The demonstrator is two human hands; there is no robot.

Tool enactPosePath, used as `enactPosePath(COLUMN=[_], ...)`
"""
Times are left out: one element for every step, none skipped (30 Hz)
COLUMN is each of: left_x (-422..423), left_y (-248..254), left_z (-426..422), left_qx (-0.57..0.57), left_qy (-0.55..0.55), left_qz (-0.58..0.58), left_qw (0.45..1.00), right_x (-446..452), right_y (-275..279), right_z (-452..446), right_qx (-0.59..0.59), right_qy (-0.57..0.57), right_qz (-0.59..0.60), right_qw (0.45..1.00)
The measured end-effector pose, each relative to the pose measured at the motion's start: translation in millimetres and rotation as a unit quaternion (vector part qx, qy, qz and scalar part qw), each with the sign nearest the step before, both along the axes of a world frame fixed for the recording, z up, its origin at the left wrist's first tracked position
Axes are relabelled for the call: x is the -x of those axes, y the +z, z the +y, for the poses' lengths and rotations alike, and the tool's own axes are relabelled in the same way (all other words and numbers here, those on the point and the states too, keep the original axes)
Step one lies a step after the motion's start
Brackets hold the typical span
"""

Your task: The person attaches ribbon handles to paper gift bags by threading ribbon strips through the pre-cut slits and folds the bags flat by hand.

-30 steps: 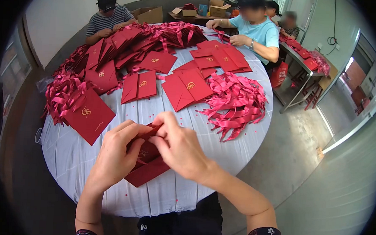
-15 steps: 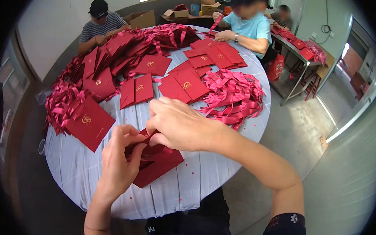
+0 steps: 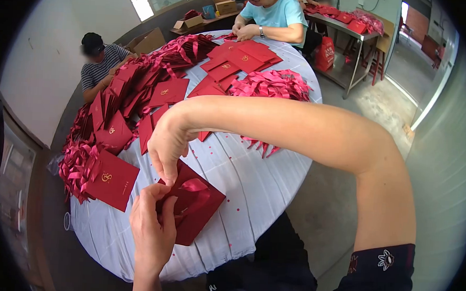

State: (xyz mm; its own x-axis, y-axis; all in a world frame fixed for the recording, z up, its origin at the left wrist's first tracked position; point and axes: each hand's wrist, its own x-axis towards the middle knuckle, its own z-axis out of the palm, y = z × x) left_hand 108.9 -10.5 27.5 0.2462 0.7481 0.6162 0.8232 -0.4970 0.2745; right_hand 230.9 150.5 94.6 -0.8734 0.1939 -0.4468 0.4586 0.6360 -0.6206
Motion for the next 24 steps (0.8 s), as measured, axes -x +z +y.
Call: enactPosePath(left_x=[-0.6, -1.5, -2.8, -3.3, -2.6, -1.1, 0.2, 1.1, 1.5, 1.9, 2.6, 3.3, 3.2, 1.1, -2.1, -3.7, -2.8, -1.0, -0.4, -0.8, -1.0, -1.0, -0.5, 0.0], left_y=[-1.5, -1.3, -0.8, -0.4, -0.4, -1.0, -1.5, -1.7, -2.0, -2.2, -2.2, -1.9, -1.4, -0.1, 2.1, 3.1, 2.4, 1.3, 0.6, 0.8, 1.1, 1.3, 1.0, 0.4], left_z=[-0.3, -0.8, -1.6, -2.1, -2.2, -2.0, -1.6, -1.0, -0.5, 0.1, 0.8, 1.4, 1.8, -0.1, -3.3, -5.1, -3.6, -0.6, 1.5, 1.4, 0.4, -0.1, 1.1, 2.9], left_qx=[-0.002, -0.001, 0.001, 0.002, 0.003, 0.014, 0.024, 0.024, 0.025, 0.026, 0.027, 0.038, 0.049, 0.051, 0.063, 0.074, 0.075, 0.076, 0.077, 0.078, 0.081, 0.083, 0.083, 0.071], left_qy=[0.005, 0.004, 0.01, 0.016, 0.015, 0.01, 0.005, 0.006, 0.001, -0.003, -0.002, -0.006, -0.011, -0.012, -0.017, -0.021, -0.02, -0.01, 0.0, -0.002, -0.005, -0.007, -0.006, -0.007], left_qz=[-0.013, -0.011, -0.013, -0.014, -0.013, -0.029, -0.046, -0.049, -0.054, -0.057, -0.059, -0.066, -0.072, -0.071, -0.073, -0.076, -0.075, -0.088, -0.1, -0.099, -0.091, -0.083, -0.084, -0.068], left_qw=[1.0, 1.0, 1.0, 1.0, 1.0, 0.999, 0.999, 0.998, 0.998, 0.998, 0.998, 0.997, 0.996, 0.996, 0.995, 0.994, 0.994, 0.993, 0.992, 0.992, 0.993, 0.993, 0.993, 0.995], right_x=[1.3, 3.0, 4.3, 4.6, 2.8, -0.6, -4.3, -8.5, -13.0, -15.4, -16.1, -15.9, -14.9, -14.0, -13.1, -12.1, -9.8, -8.2, -7.9, -8.0, -8.5, -9.1, -9.2, -9.6], right_y=[1.2, 2.7, 4.3, 5.0, 1.8, -5.1, -12.7, -23.8, -37.2, -44.6, -50.6, -55.2, -54.6, -53.7, -51.6, -43.4, -41.9, -40.8, -40.7, -42.5, -45.5, -50.0, -54.4, -58.8], right_z=[-1.2, -2.3, -3.6, -4.6, -3.8, -1.4, 1.2, 2.2, 0.0, -3.4, -3.7, -0.9, 0.2, 1.6, 4.6, 4.3, 6.4, 8.8, 12.9, 18.0, 22.1, 25.8, 29.6, 33.2], right_qx=[-0.003, -0.002, -0.006, -0.01, -0.009, 0.03, 0.069, 0.069, 0.083, 0.097, 0.113, 0.115, 0.163, 0.211, 0.205, 0.188, 0.188, 0.187, 0.187, 0.187, 0.188, 0.189, 0.21, 0.23], right_qy=[0.021, 0.02, 0.022, 0.024, 0.023, 0.014, 0.006, 0.007, -0.019, -0.044, -0.046, -0.046, -0.057, -0.068, -0.097, -0.114, -0.111, -0.108, -0.109, -0.147, -0.186, -0.186, -0.244, -0.3], right_qz=[0.006, 0.007, -0.006, -0.018, -0.017, 0.025, 0.065, 0.063, 0.149, 0.235, 0.258, 0.258, 0.298, 0.336, 0.371, 0.373, 0.382, 0.39, 0.39, 0.395, 0.399, 0.399, 0.423, 0.445], right_qw=[1.0, 1.0, 1.0, 0.999, 1.0, 0.999, 0.995, 0.996, 0.985, 0.966, 0.958, 0.958, 0.939, 0.915, 0.901, 0.901, 0.898, 0.895, 0.895, 0.887, 0.878, 0.878, 0.847, 0.812])
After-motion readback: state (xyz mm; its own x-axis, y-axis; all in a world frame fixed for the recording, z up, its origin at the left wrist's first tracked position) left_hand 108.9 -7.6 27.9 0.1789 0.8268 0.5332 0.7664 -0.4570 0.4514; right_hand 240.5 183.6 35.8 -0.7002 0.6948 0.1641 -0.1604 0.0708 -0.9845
